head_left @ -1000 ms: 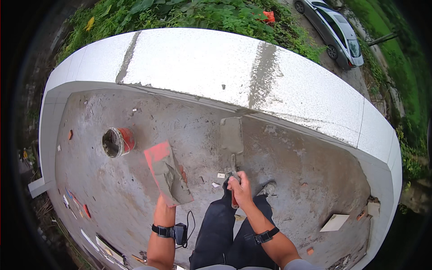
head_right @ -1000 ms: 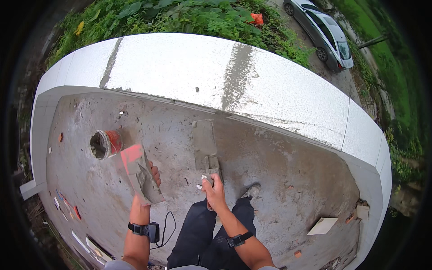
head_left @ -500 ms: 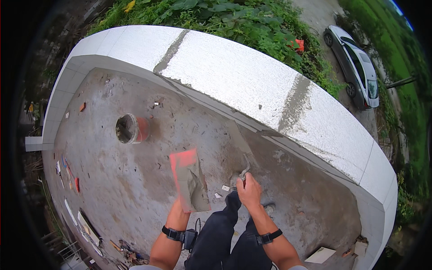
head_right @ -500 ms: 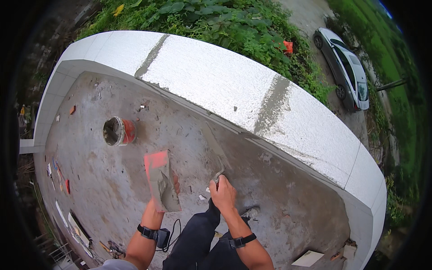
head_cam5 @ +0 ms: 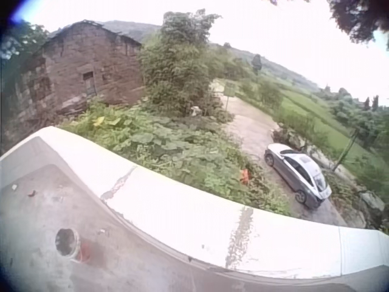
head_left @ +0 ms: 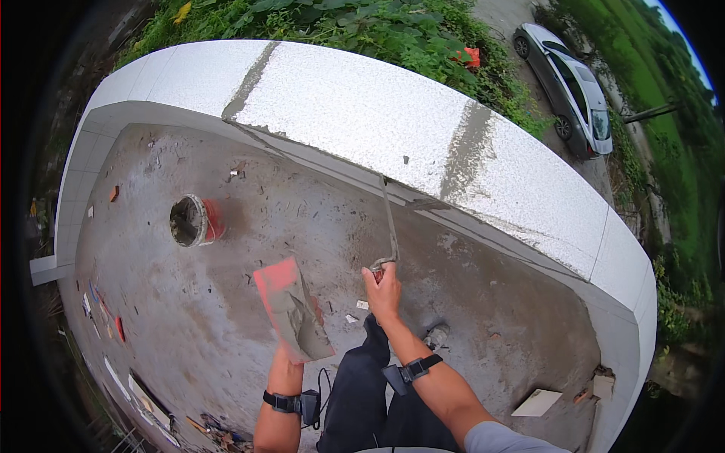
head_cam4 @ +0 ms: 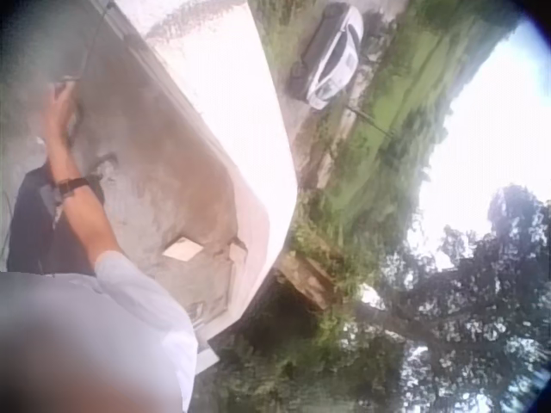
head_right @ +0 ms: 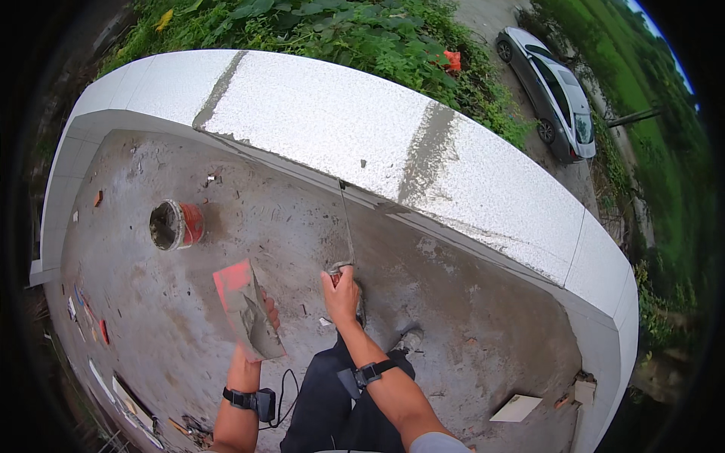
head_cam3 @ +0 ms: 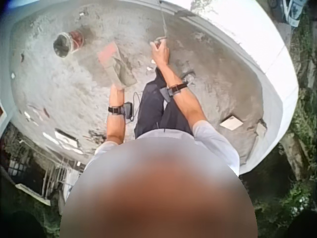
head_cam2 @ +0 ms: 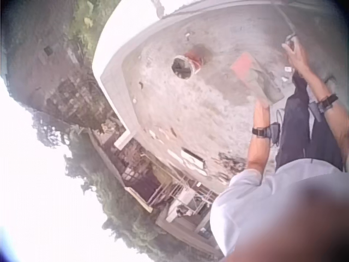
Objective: Applying mortar to fill the gaps between wall tiles using a trowel and a hawk.
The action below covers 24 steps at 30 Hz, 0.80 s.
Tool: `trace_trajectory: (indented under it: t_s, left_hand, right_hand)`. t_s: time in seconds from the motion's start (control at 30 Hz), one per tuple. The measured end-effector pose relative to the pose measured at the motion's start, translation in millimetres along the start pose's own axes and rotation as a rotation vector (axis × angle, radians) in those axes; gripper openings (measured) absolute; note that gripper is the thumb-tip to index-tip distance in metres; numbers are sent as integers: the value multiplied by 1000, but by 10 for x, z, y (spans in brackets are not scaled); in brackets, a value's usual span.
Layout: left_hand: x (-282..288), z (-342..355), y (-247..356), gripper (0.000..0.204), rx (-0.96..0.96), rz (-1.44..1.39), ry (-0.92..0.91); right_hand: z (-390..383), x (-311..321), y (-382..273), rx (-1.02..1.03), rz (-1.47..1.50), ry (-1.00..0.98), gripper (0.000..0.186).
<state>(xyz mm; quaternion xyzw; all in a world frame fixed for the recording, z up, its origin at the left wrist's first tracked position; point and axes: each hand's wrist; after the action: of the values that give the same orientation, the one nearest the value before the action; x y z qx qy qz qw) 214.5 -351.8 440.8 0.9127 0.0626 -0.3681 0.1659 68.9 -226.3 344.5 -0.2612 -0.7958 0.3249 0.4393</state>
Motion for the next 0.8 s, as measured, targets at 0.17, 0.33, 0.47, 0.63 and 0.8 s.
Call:
trace_trajectory:
  t_s: [0.17, 0.33, 0.47, 0.63, 0.8]
  left_hand:
    - [-197, 78, -330, 25, 41, 109, 19]
    - [-404, 159, -908, 19, 148, 192, 30]
    - [-602, 232, -1557, 20, 260, 249, -32]
    - [-860, 176, -2568, 24, 356, 277, -96]
    - [-1174, 32, -3806, 23, 428, 383, -100]
  right_hand:
    - [-195, 663, 426, -61, 4, 113, 40]
    - [-503, 1699, 921, -72, -24, 112, 38]
    - [-960, 2941, 1451, -83, 22, 71, 38]
    - [-1314, 4707, 2195, -60, -87, 135, 33]
    - [-1329, 6141, 2857, -54, -196, 115, 31]
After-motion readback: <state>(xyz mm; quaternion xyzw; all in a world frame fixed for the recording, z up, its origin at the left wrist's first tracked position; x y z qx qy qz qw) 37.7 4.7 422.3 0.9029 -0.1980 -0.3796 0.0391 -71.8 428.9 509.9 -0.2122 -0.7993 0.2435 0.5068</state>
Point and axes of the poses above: each hand's wrist, its own z-axis towards the middle knuckle, its own x-axis out of the back of the hand, y = z × x, and after that the axes turned 4 degrees about -z, right-handed
